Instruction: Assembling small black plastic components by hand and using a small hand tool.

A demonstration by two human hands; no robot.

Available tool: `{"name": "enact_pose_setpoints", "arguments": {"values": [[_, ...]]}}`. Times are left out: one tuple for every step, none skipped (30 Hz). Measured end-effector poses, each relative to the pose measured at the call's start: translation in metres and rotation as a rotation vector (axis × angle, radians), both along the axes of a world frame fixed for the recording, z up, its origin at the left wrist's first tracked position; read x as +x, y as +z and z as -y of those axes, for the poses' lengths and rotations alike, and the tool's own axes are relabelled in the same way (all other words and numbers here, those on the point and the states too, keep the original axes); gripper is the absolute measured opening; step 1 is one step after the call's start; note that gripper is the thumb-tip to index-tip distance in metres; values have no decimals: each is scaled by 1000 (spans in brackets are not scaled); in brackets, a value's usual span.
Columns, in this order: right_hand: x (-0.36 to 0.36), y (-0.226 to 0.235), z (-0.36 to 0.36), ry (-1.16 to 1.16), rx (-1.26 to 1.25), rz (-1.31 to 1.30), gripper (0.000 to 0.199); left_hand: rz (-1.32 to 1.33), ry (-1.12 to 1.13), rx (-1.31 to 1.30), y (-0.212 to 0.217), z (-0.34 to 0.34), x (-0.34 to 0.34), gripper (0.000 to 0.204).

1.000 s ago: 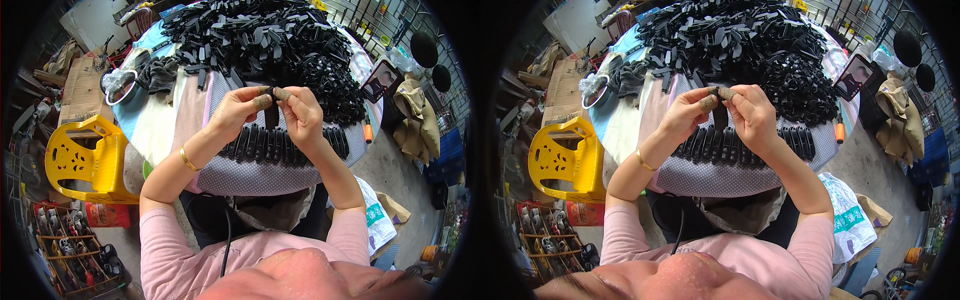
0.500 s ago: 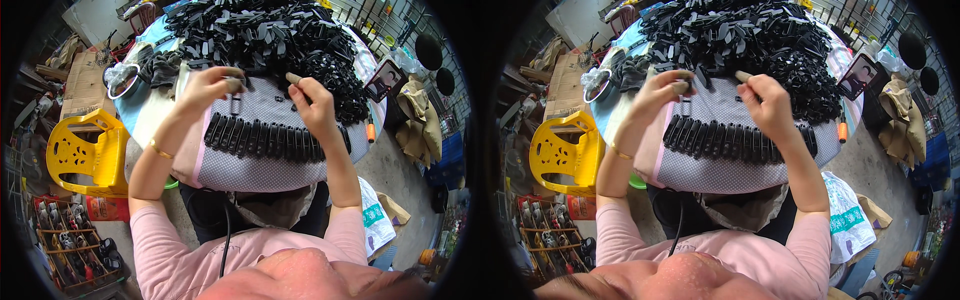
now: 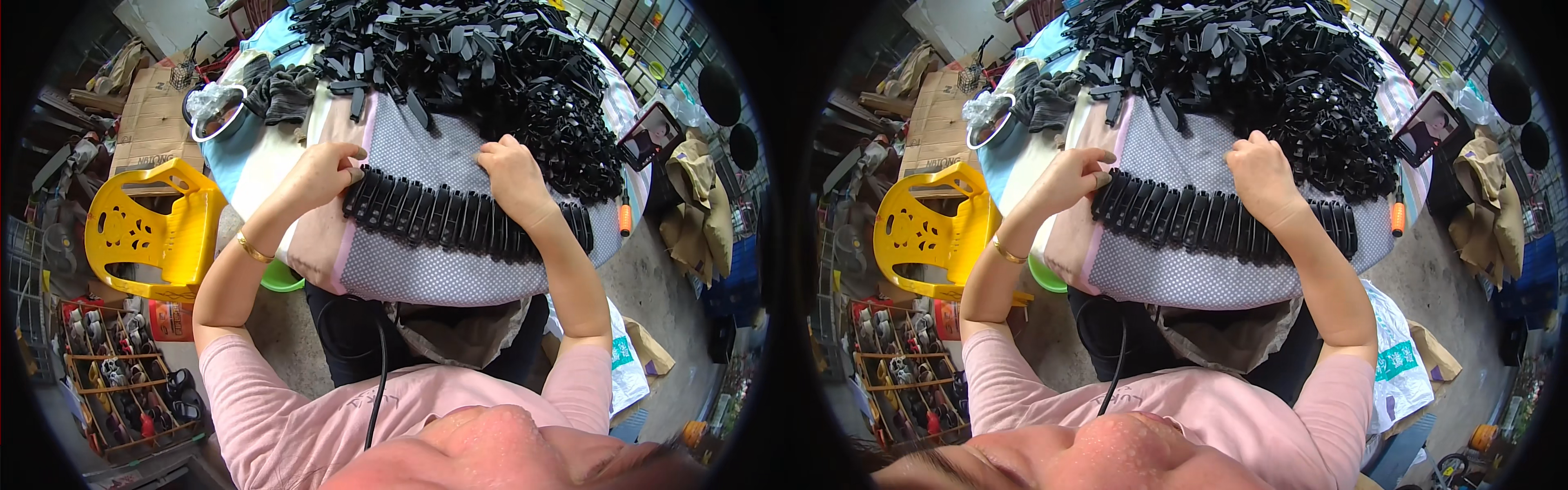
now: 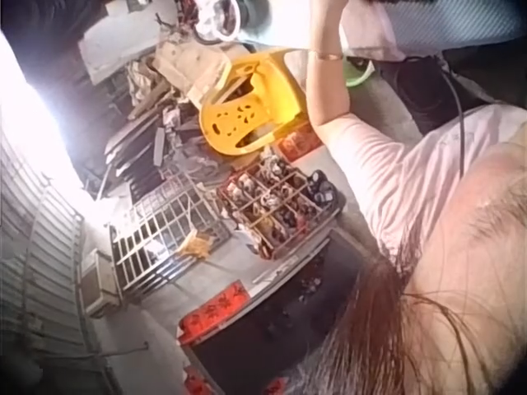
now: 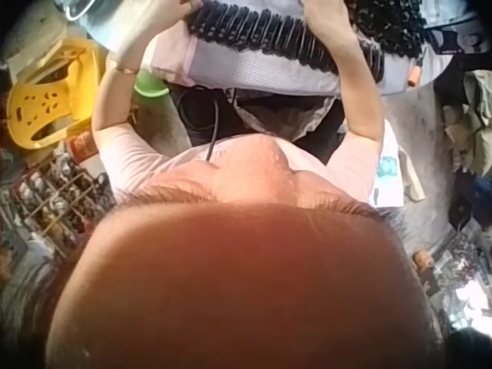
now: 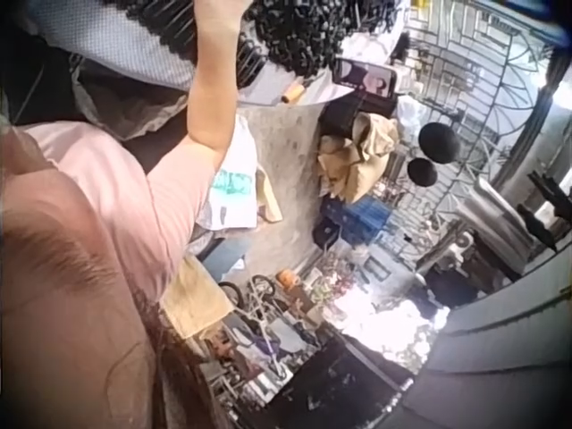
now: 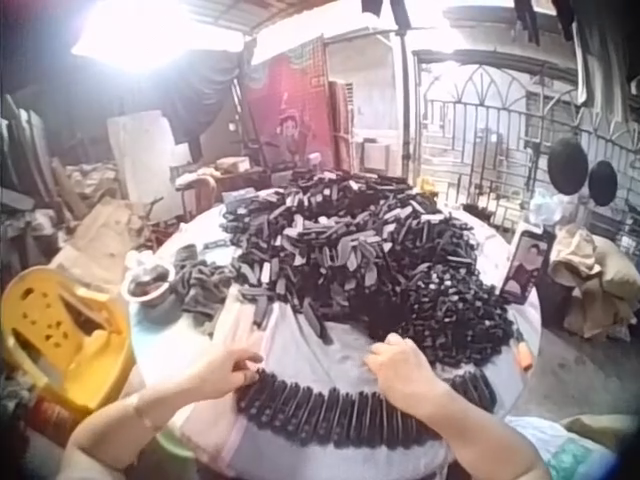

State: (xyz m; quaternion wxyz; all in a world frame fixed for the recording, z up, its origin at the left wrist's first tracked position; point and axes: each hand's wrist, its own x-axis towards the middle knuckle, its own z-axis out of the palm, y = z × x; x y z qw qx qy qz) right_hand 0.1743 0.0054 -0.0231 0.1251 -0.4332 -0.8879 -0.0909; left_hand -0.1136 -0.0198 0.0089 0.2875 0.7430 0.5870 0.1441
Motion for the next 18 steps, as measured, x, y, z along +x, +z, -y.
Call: {"name": "enact_pose_setpoints", "arguments": {"values": [[-1,0,1,-26,-20,-19,25,21,12,-27,1,1,-1,32],[-1,0,2,-53,-40,-37,23,21,16,-25,1,-1,-2,32],[-2,0,3,-51,-37,-37,23,123,83,-78,0,-7,-4,29],[-2,1,5,-63,-12,-85,21,226,147,-130,1,-14,-5,26],[-4,2,6,-67,12,-135,19,74,169,35,8,-21,-7,25],[-6,3,7,-61,14,-138,19,-136,107,405,-6,-40,-23,27],[-6,4,7,1,13,-282,18,-123,146,429,-12,-60,-25,33],[-5,5,6,66,13,-427,16,-111,185,454,-12,-73,-23,39],[-6,7,7,66,17,-425,16,-130,262,392,-14,-83,-18,44],[-7,10,8,77,-31,-536,14,-148,336,330,-14,-91,-8,49],[-8,13,10,93,-78,-647,13,-172,358,259,-10,-96,1,56],[-9,15,11,94,-73,-646,13,-245,317,389,-23,-105,-2,52],[-8,17,13,113,-58,-677,12,-289,317,452,-27,-108,2,49],[-7,18,15,132,-45,-709,12,-334,317,516,-30,-111,4,45],[-6,19,15,121,-32,-707,11,-332,316,519,-30,-113,2,45],[-4,18,14,116,-29,-708,11,-35,307,300,-22,-109,5,39],[-1,18,13,113,-55,-784,12,259,284,75,-14,-104,8,32],[1,18,12,111,-81,-862,12,542,184,-49,-9,-97,13,29]]}}
